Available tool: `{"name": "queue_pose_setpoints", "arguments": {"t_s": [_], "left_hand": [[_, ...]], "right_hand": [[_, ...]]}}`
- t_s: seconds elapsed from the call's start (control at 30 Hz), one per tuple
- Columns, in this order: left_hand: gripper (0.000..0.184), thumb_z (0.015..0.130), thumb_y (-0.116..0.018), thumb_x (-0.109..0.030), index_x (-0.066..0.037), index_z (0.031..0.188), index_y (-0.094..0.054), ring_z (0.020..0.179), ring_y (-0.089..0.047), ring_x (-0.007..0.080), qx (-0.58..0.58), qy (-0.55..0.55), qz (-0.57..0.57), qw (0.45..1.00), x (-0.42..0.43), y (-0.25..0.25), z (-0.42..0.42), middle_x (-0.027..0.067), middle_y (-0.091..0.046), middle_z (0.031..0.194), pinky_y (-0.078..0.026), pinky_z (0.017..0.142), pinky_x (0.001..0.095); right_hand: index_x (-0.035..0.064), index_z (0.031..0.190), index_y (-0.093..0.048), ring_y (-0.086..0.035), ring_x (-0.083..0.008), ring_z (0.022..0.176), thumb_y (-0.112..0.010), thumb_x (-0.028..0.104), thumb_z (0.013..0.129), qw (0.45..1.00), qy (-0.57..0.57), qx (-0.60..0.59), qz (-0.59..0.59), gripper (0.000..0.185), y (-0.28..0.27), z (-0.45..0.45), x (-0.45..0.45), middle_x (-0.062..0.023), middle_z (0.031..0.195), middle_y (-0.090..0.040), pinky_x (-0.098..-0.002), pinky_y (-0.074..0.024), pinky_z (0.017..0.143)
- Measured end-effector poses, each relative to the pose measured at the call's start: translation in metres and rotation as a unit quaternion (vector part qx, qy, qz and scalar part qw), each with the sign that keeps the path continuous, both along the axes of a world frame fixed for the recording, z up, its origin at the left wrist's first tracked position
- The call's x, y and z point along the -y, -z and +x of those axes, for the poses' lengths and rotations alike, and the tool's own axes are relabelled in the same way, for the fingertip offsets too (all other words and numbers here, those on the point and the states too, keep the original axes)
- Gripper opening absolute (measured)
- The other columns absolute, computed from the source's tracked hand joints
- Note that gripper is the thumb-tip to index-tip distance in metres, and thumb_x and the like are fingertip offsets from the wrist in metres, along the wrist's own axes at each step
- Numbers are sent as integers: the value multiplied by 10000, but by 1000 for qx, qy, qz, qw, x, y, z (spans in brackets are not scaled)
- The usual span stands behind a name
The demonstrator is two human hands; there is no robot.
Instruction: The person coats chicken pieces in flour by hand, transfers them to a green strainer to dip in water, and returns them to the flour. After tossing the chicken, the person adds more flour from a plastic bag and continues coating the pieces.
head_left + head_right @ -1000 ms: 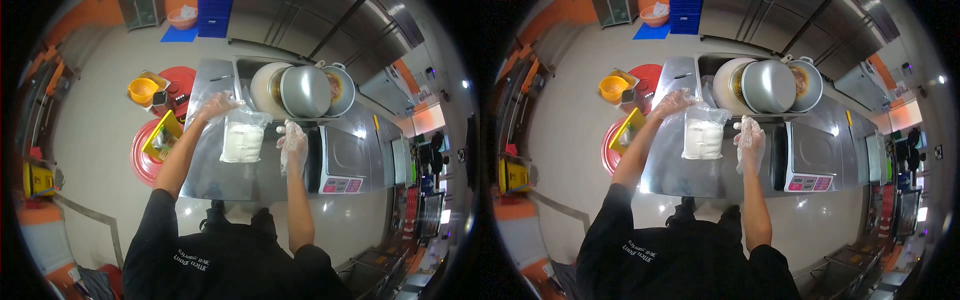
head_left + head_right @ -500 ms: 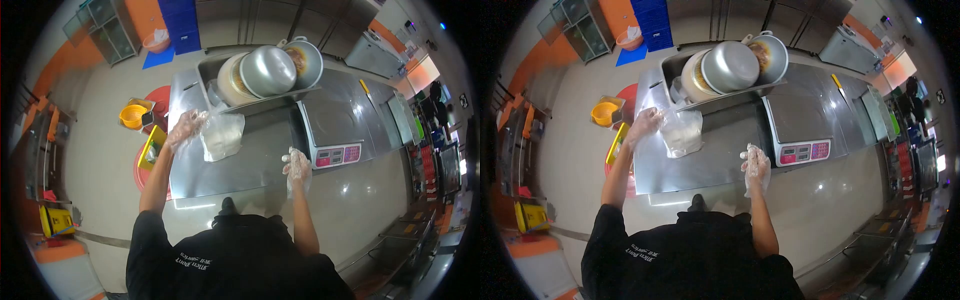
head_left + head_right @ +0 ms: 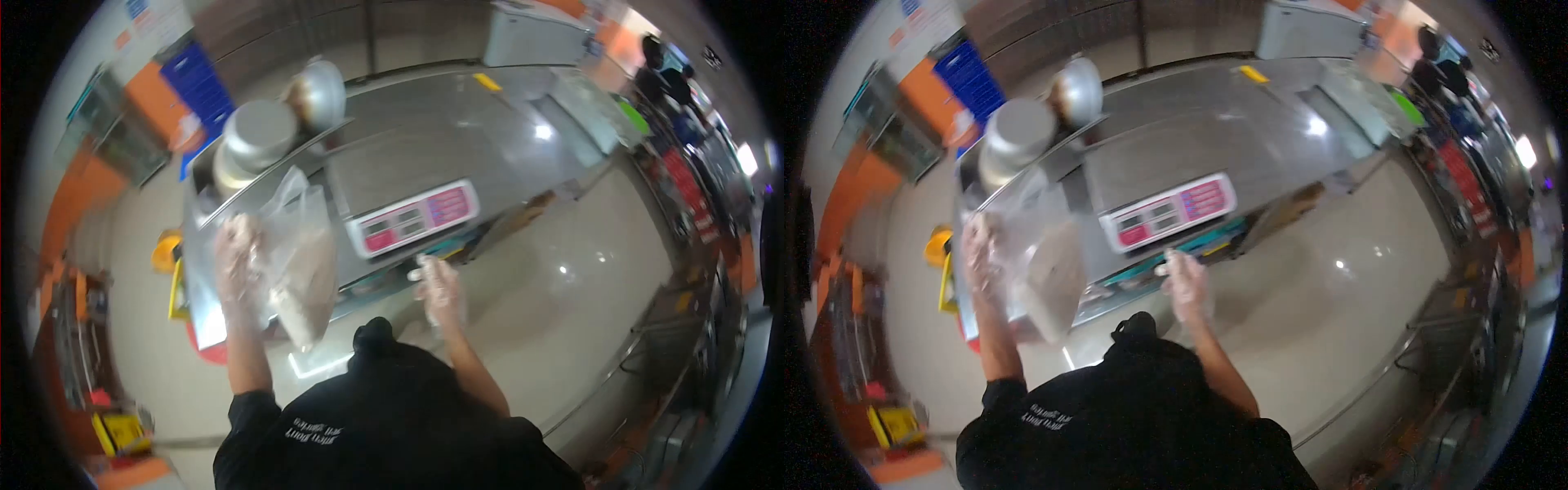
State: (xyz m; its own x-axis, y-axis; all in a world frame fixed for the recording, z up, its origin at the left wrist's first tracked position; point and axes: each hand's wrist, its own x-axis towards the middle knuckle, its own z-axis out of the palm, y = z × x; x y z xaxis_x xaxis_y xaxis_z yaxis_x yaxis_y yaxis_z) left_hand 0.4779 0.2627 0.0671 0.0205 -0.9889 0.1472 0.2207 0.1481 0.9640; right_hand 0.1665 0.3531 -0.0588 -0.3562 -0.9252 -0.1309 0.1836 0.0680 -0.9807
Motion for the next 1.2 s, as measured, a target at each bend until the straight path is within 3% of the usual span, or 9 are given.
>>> {"name": "queue_pose_setpoints", "arguments": {"t_s": [0.13,0.23,0.4,0.43,0.5,0.7,0.97,1.07,1.2], "left_hand": [[412,872,-544,-281,-17,1180,-468,959,-543,178,292,-113,-307,899,-4,-14,-155,88,-544,1067,-455,837,291],[412,951,-393,-295,-20,1258,-410,1039,-522,233,-84,123,-41,988,16,-6,-258,132,-510,1154,-433,897,324],[229,794,-636,-136,-16,979,-575,814,-563,132,372,142,-374,838,59,-41,-461,49,-595,872,-469,685,264],[190,785,-642,-120,-19,937,-588,773,-565,131,166,269,-213,924,69,-46,-500,45,-599,838,-468,655,265],[153,744,-661,-70,-23,879,-606,695,-580,128,3,387,-133,912,87,-72,-577,51,-612,796,-475,613,251],[360,743,-703,-175,-22,1025,-539,792,-558,93,-83,432,-85,894,144,-105,-771,19,-592,904,-455,700,217],[238,722,-724,-48,-13,924,-603,652,-560,66,-128,474,-90,867,218,-107,-1010,5,-610,803,-446,536,192],[240,731,-722,-59,-4,934,-608,632,-555,65,-76,362,-76,926,238,-104,-1082,5,-604,770,-444,533,178],[148,796,-672,-195,-75,817,-587,565,-492,57,183,305,4,935,302,-104,-1167,-23,-539,670,-401,484,215]], "right_hand": [[54,1100,-560,-542,-84,590,-486,310,934,986,80,125,-81,313,22,-69,17,-54,816,-629,-222,-461,534],[57,1121,-553,-586,-163,676,-466,375,926,930,118,343,-56,383,47,-136,43,-96,921,-626,-302,-496,632],[36,1240,-453,-516,-275,1062,-303,506,931,887,151,388,-200,582,-36,-282,67,-130,1165,-542,-409,-394,954],[31,1270,-422,-498,-274,1098,-283,527,927,897,156,361,-199,619,-56,-319,70,-125,1202,-519,-406,-376,977],[25,1311,-380,-468,-269,1147,-268,552,921,914,198,280,-219,666,-70,-397,80,-118,1254,-483,-397,-351,1007],[43,1359,-307,-473,-229,1162,-398,361,945,841,328,188,-387,530,-36,-640,141,-108,1290,-460,-380,-395,998],[53,1319,-378,-492,-185,1104,-285,481,959,931,179,185,-258,567,-110,-809,191,-76,1213,-496,-339,-399,955],[57,1279,-428,-524,-176,1052,-259,514,951,946,129,153,-255,587,-78,-862,227,-77,1166,-529,-328,-433,908],[56,1304,-395,-517,-228,1101,-297,591,906,846,-39,490,-206,673,-41,-903,265,-100,1228,-512,-363,-425,949]]}}
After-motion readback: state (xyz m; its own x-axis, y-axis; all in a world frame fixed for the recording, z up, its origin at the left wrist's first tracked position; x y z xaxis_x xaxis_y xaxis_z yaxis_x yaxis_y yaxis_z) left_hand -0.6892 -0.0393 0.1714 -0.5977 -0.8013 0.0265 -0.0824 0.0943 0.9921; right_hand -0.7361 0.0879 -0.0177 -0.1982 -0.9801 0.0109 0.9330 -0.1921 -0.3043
